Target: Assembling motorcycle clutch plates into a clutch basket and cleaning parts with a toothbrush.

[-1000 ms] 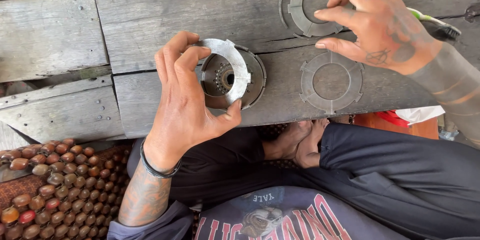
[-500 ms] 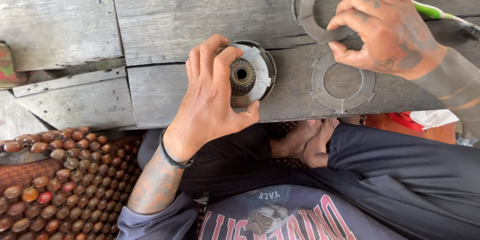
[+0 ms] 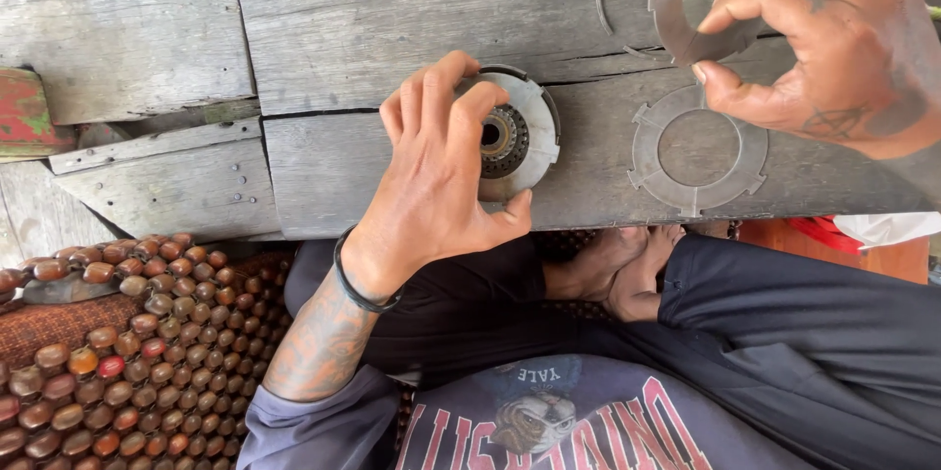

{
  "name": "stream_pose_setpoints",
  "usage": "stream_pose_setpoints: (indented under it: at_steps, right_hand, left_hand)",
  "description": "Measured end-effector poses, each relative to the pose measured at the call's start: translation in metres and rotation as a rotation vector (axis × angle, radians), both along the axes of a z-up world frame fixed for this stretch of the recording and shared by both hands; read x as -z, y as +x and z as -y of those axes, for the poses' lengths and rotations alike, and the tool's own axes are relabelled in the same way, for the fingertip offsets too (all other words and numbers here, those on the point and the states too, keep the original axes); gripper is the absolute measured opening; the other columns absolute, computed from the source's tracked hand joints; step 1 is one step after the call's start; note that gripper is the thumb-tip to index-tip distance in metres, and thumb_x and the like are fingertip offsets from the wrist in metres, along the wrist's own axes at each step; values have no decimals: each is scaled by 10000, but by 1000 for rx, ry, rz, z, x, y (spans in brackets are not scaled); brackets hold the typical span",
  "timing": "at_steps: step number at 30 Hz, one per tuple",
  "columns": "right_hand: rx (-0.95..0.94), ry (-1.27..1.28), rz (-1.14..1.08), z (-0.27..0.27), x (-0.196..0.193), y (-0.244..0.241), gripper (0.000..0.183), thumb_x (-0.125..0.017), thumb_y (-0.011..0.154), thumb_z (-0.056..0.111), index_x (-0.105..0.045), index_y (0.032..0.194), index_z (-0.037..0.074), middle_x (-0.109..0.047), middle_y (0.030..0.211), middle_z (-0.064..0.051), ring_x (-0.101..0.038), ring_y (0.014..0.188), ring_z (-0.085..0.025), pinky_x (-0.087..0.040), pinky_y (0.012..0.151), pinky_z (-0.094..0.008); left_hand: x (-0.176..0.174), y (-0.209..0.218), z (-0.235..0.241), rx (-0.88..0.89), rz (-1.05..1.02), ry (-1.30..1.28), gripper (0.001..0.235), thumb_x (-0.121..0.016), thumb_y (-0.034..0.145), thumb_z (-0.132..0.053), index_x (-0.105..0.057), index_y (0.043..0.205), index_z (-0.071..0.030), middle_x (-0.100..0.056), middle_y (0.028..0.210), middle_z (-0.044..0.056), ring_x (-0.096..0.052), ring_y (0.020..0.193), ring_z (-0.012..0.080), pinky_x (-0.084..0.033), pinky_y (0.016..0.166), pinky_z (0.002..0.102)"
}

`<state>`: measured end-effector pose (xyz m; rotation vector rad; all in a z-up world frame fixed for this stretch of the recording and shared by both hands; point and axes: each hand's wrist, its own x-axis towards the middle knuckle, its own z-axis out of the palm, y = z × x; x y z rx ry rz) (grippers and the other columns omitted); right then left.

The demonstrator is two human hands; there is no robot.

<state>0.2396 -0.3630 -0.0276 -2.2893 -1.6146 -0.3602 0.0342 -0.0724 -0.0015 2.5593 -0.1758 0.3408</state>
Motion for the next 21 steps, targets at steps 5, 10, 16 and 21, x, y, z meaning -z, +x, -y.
stream_pose_setpoints:
  at_steps: [5,10,16,21]
  right_hand:
    - [-9,9,-9,1,0,-3,249,-967,976,158,-797,1132,66,-757,1269,-57,-558,990,-251,-349,1162,-424]
    - [15,1,33,5,1,-3,214,-955,996,187,-797,1109,96,-763,1255,-17,-547,958,-218,-354,1163,-399]
    - [-4,44,-62,6,3,-5,231,-960,979,120,-785,1109,43,-760,1239,-50,-581,989,-242,-424,1090,-392]
    - [-66,175,-481,0,11,-13,317,-849,903,-168,-671,1165,-184,-680,1190,-258,-601,948,-310,-485,859,-384]
  left_hand:
    - [4,5,5,0,28,34,797,-845,633,-285,-474,1293,-36,-394,1364,214,-433,1187,403,-290,1074,548]
    - [5,3,10,-76,36,75,813,-871,652,-317,-475,1312,-56,-403,1357,192,-431,1165,367,-292,1023,526]
    - [-1,4,6,-13,-28,77,826,-848,645,-278,-447,1331,-50,-369,1367,207,-404,1175,381,-269,1039,558]
    - [0,4,6,-38,-44,80,860,-871,635,-285,-446,1352,-75,-380,1370,188,-404,1182,370,-266,1033,557]
